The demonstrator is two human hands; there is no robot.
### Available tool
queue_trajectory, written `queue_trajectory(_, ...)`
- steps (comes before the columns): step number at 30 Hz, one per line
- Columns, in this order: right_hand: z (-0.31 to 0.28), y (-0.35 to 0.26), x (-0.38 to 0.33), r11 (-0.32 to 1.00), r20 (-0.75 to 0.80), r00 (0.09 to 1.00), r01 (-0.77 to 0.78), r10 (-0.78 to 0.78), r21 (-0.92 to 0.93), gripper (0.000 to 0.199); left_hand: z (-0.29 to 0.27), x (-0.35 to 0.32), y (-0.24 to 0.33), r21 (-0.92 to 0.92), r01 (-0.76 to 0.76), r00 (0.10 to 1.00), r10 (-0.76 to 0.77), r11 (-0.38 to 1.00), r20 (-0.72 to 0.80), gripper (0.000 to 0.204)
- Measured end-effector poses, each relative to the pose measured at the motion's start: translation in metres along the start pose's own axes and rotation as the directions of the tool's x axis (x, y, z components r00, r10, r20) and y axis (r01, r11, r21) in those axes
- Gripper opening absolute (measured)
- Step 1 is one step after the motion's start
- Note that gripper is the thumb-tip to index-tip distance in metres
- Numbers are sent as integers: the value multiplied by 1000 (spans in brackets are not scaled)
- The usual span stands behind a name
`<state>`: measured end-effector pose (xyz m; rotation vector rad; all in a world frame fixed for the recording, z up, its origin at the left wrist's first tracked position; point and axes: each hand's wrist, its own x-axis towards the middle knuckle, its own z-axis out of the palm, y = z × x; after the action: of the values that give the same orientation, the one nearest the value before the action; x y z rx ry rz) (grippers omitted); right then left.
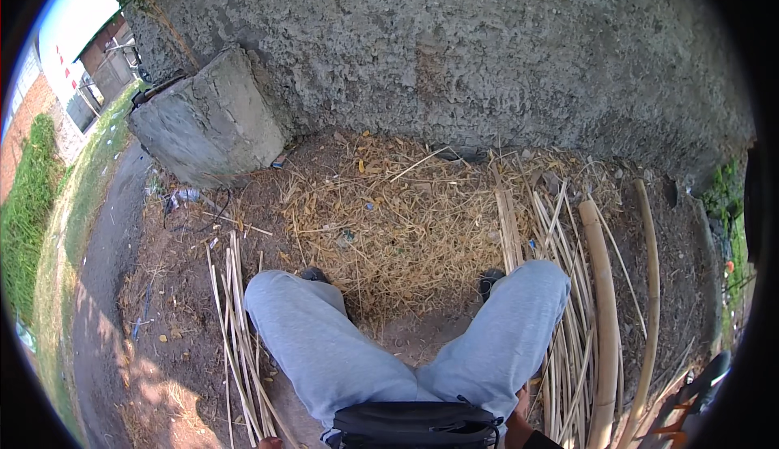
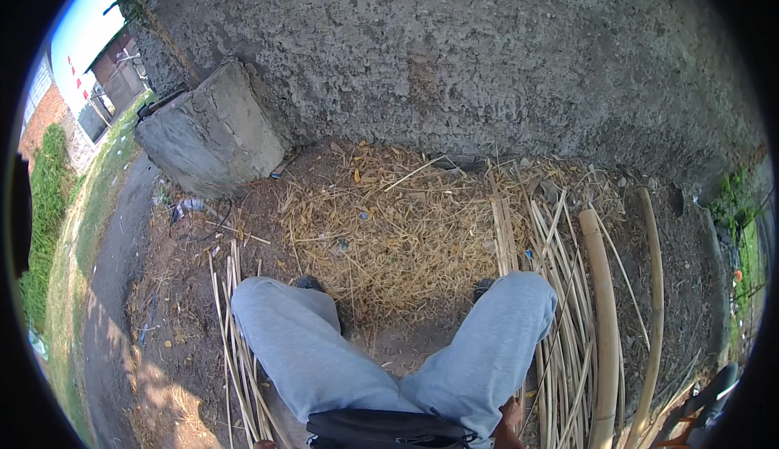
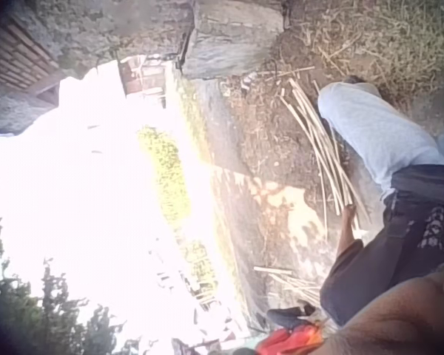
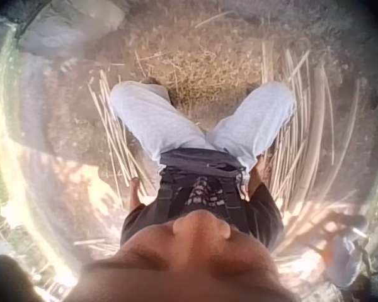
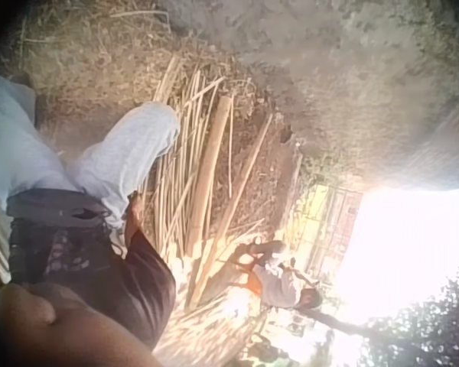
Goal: The person scrapes, whittles, and trims bamboo strips using a knife and splits them by hand.
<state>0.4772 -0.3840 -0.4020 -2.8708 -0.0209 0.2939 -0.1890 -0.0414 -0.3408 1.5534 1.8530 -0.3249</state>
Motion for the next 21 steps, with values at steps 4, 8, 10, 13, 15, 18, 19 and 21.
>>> queue_trajectory(4, -2, 0, 0, 999, 15, 999, -49, 50, -15, 41, 8, -2, 0, 3, 26, 1000, -26, 1000, 8, 41)
queue_trajectory(8, -4, -1, 3, 998, 24, 998, -59, 59, -22, 41, 20, -8, -6, -11, 8, 1000, -8, 1000, 8, 43)
queue_trajectory(10, -4, 3, 2, 997, 21, 997, -75, 76, -17, 41, 20, -3, -2, 49, -102, 995, 101, 994, 14, 47)
queue_trajectory(13, -7, 5, 2, 997, 20, 996, -82, 82, -11, 42, 19, 2, -2, 38, -39, 999, 38, 999, 18, 46)
queue_trajectory(15, -7, 5, 1, 994, 23, 994, -107, 108, -22, 42, 16, 4, -2, 45, -21, 1000, 20, 999, 21, 45)
queue_trajectory(18, -7, 3, 2, 992, 24, 992, -120, 121, -32, 43, 16, 3, -2, 44, -5, 1000, 4, 999, 24, 44)
queue_trajectory(19, -7, 4, 0, 991, 23, 991, -134, 135, -28, 43, 15, 4, 1, 51, -4, 1000, 3, 999, 26, 44)
queue_trajectory(21, -7, 5, 0, 988, 21, 988, -151, 151, -33, 43, 14, 4, 3, 57, -3, 1000, 1, 998, 25, 43)
